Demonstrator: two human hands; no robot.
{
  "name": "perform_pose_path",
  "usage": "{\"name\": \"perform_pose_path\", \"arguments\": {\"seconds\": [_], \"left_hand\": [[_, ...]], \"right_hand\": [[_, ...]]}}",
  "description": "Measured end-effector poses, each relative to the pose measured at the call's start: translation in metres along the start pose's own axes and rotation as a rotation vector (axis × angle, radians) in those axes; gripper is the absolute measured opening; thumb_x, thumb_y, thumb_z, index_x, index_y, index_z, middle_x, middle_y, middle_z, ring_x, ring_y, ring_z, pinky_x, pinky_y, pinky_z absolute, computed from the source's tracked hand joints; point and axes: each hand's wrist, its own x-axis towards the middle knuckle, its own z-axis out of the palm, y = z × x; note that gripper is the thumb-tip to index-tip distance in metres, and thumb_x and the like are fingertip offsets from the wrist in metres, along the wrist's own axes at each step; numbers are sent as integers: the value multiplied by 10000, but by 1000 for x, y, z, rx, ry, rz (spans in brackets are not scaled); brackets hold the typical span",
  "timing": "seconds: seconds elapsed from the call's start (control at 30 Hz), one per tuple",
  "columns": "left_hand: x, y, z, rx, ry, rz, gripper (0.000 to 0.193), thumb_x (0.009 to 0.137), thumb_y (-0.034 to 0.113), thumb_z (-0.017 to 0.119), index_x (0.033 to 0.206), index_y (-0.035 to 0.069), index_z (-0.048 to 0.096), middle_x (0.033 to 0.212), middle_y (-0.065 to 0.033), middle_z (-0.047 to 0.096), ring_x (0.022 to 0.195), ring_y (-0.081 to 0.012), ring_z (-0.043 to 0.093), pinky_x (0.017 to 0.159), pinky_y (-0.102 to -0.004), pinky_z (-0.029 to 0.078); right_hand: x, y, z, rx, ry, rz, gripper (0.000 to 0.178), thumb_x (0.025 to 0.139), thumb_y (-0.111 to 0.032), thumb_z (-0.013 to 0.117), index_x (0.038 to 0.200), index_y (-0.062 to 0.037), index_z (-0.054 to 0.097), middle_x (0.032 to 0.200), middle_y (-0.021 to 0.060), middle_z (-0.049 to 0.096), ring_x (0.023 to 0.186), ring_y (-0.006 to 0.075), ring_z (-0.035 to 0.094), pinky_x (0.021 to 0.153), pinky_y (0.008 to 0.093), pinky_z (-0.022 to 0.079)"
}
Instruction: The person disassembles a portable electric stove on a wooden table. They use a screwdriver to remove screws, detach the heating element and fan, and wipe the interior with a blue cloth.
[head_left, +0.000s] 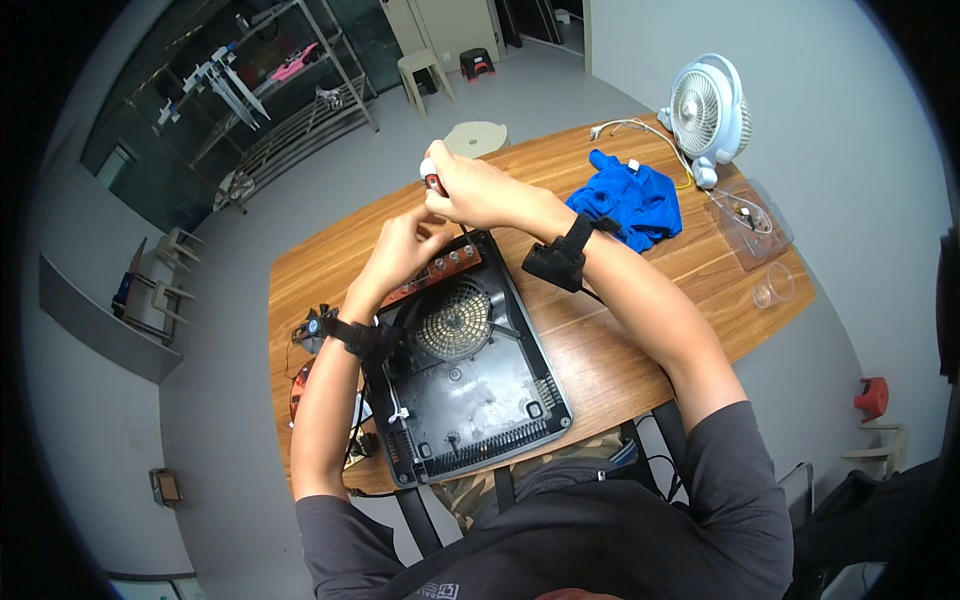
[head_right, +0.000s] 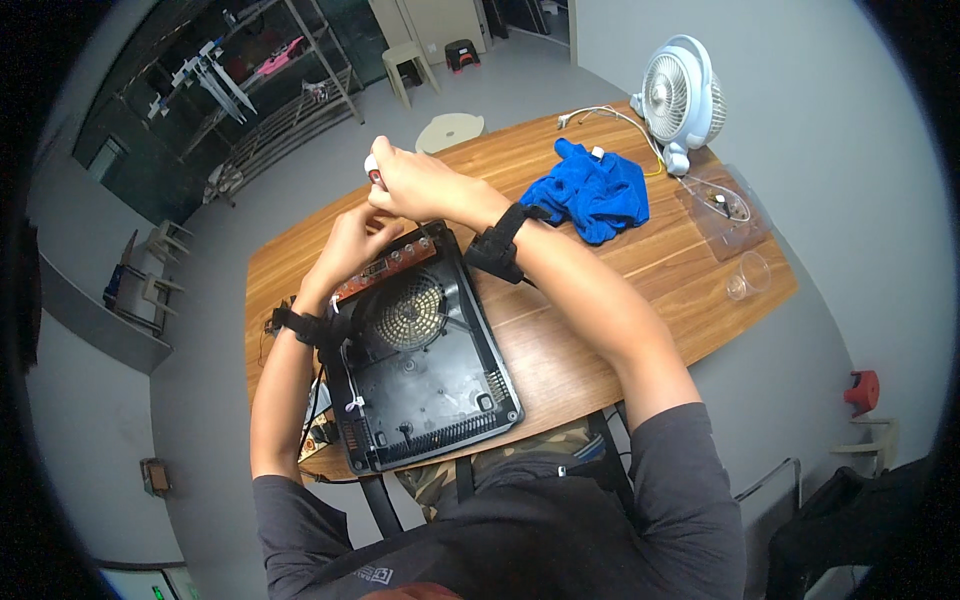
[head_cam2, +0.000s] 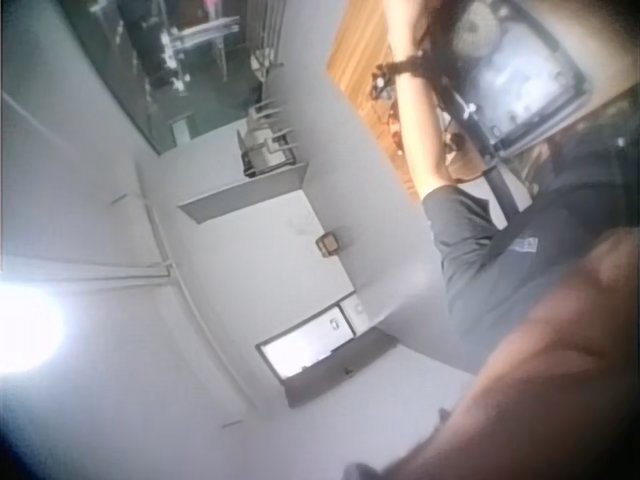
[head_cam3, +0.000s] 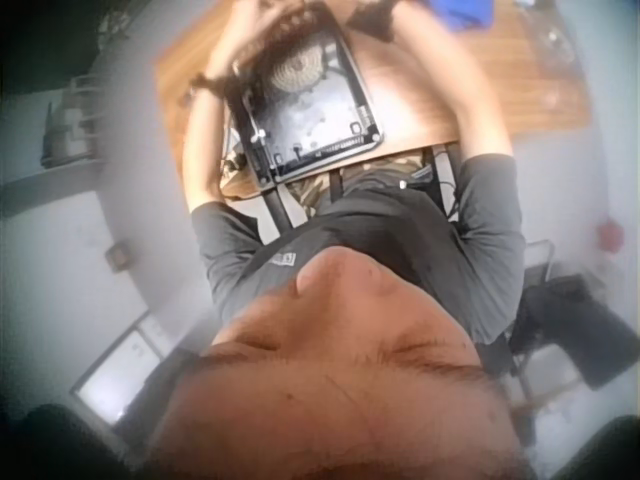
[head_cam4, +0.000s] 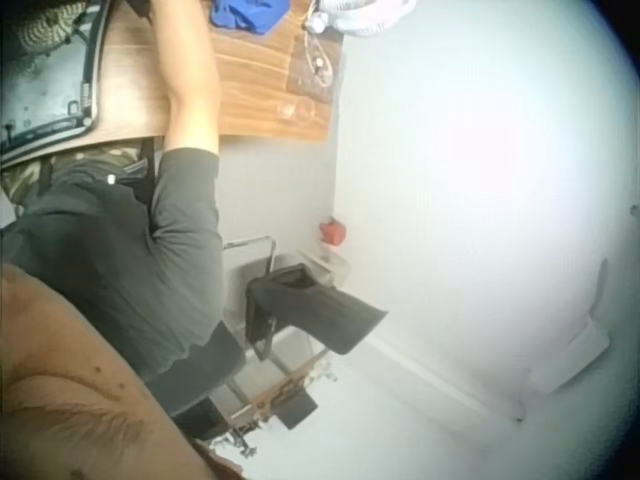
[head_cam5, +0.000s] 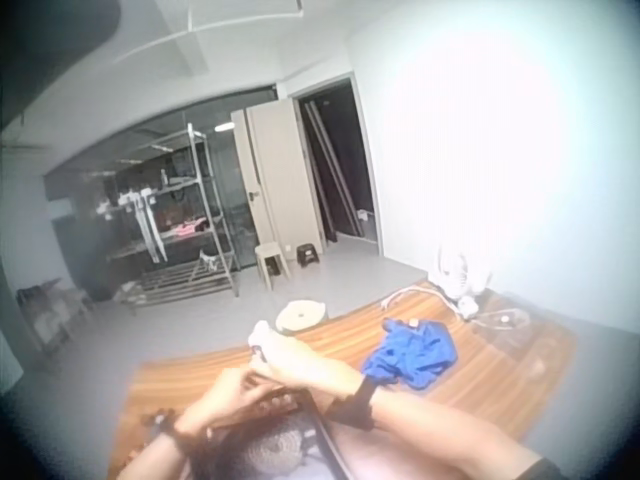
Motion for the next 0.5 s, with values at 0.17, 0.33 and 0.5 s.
{"name": "perform_pose_path", "arguments": {"seconds": [0.17,0.33,0.5], "left_hand": [[19,-11,13,-253,130,102,249,973,142,674,1108,-66,663,928,-128,748,838,-156,697,786,-322,548],[19,4,17,-153,186,52,226,939,164,711,1064,-23,718,911,-114,779,853,-184,736,793,-352,556],[24,-6,20,-137,255,36,275,895,213,772,1030,-24,738,893,-98,786,839,-167,736,795,-337,556]], "right_hand": [[2,2,-3,14,-21,22,382,926,-226,625,1138,34,443,979,281,640,912,461,652,790,507,517],[5,10,-9,-177,29,40,402,936,-306,671,1124,7,504,1087,251,602,955,458,651,810,504,531],[10,7,-4,-202,150,-70,464,881,-343,769,1129,5,590,1096,218,610,969,422,652,831,471,544]]}}
